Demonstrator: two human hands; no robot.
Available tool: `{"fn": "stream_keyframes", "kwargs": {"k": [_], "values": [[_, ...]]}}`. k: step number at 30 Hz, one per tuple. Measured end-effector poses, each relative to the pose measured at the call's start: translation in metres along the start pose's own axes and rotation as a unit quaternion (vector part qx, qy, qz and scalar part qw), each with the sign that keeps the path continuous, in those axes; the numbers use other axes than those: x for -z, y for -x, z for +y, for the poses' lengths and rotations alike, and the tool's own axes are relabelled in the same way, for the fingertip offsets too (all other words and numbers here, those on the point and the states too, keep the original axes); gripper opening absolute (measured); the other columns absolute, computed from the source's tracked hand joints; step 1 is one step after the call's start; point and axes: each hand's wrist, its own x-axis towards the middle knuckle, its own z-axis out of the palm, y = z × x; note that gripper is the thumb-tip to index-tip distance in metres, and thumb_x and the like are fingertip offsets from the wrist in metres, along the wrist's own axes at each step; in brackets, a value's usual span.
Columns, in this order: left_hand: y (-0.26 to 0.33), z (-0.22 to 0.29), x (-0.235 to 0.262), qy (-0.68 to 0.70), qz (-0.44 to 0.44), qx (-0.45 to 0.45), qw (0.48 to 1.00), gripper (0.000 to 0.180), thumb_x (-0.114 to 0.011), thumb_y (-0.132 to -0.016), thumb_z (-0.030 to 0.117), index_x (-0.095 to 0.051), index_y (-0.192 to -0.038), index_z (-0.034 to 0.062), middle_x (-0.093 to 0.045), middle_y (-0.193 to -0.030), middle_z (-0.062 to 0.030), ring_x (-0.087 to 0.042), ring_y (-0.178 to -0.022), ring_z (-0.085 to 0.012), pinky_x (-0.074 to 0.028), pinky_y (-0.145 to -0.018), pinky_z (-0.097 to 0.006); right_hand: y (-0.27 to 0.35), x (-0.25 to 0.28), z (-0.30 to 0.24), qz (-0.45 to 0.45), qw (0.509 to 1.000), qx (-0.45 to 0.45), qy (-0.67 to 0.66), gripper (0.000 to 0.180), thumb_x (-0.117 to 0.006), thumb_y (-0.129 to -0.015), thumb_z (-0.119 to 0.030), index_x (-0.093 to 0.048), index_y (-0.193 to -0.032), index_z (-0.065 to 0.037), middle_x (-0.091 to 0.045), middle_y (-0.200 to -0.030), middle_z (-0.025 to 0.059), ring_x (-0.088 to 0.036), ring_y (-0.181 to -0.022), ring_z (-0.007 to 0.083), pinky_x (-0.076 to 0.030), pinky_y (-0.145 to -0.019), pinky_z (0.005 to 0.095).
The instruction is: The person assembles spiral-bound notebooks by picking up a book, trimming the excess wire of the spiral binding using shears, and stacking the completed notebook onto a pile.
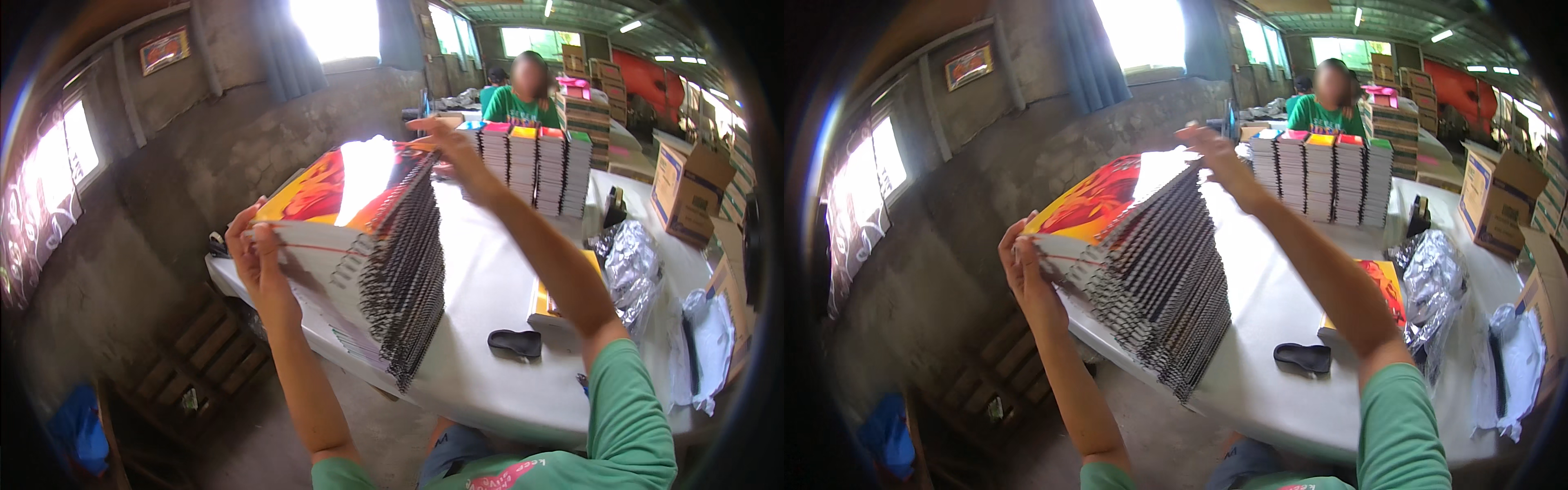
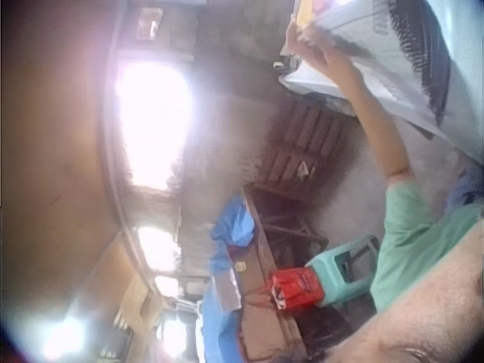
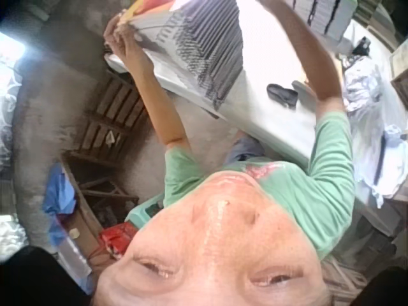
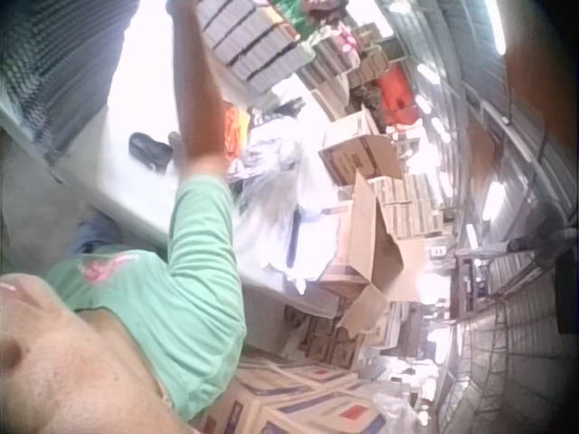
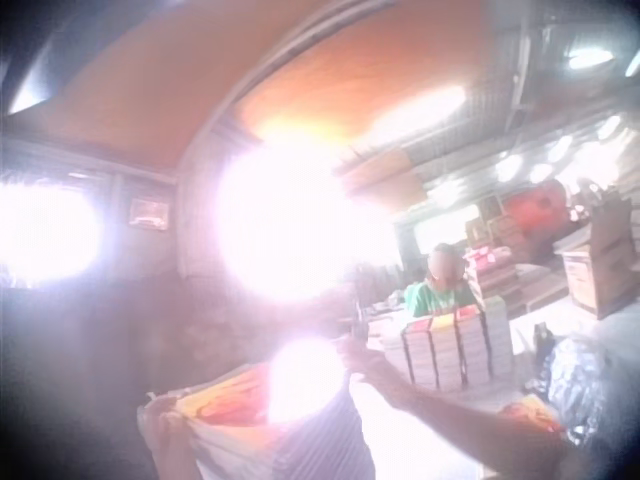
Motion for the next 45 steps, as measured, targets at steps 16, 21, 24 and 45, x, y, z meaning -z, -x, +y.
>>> {"fn": "stream_keyframes", "kwargs": {"k": [16, 21, 24, 45], "values": [[0.08, 0.079, -0.024, -0.086, 0.27, -0.319, 0.904, 0.043, -0.04, -0.091, 0.033, -0.046, -0.115, -0.0029, -0.047, -0.124, -0.0169, -0.045, -0.116, -0.0302, -0.033, -0.101, -0.046, 0.084, 0.16, 0.019, -0.068, 0.939, -0.279, 0.191, 0.062, -0.062, -0.081, -0.05, -0.049, -0.127, -0.011, -0.062, -0.103, 0.0091, -0.06, -0.088, 0.0145, -0.048, -0.067, 0.0323], [0.202, 0.04, -0.131, 0.062, -0.125, -0.183, 0.973, 0.031, -0.056, -0.084, 0.02, -0.052, -0.108, 0.0015, -0.054, -0.106, -0.016, -0.053, -0.103, -0.0297, -0.042, -0.089, -0.04, 0.254, 0.32, 0.087, 0.13, 0.695, -0.402, 0.582, 0.066, -0.064, -0.079, -0.049, -0.052, -0.117, 0.004, -0.057, -0.112, 0.0282, -0.055, -0.106, 0.0386, -0.045, -0.088, 0.0418], [0.23, -0.03, -0.224, 0.018, -0.315, 0.154, 0.936, 0.054, -0.059, -0.087, 0.027, -0.045, -0.125, -0.0083, -0.05, -0.124, -0.0256, -0.047, -0.116, -0.0389, -0.038, -0.097, -0.041, 0.291, 0.346, 0.119, 0.219, 0.739, -0.451, 0.449, 0.062, -0.074, -0.074, -0.034, -0.053, -0.112, 0.01, -0.065, -0.094, 0.0216, -0.063, -0.083, 0.029, -0.05, -0.072, 0.0387], [0.181, -0.029, -0.214, 0.267, -0.204, 0.38, 0.861, 0.029, -0.06, -0.086, 0.007, -0.053, -0.114, 0.0017, -0.058, -0.109, -0.0054, -0.057, -0.094, -0.0142, -0.048, -0.076, -0.025, 0.32, 0.163, -0.084, 0.194, 0.956, -0.025, 0.22, 0.035, -0.067, -0.081, -0.014, -0.052, -0.111, -0.004, -0.064, -0.098, 0.0104, -0.061, -0.093, 0.0169, -0.05, -0.08, 0.0334]]}}
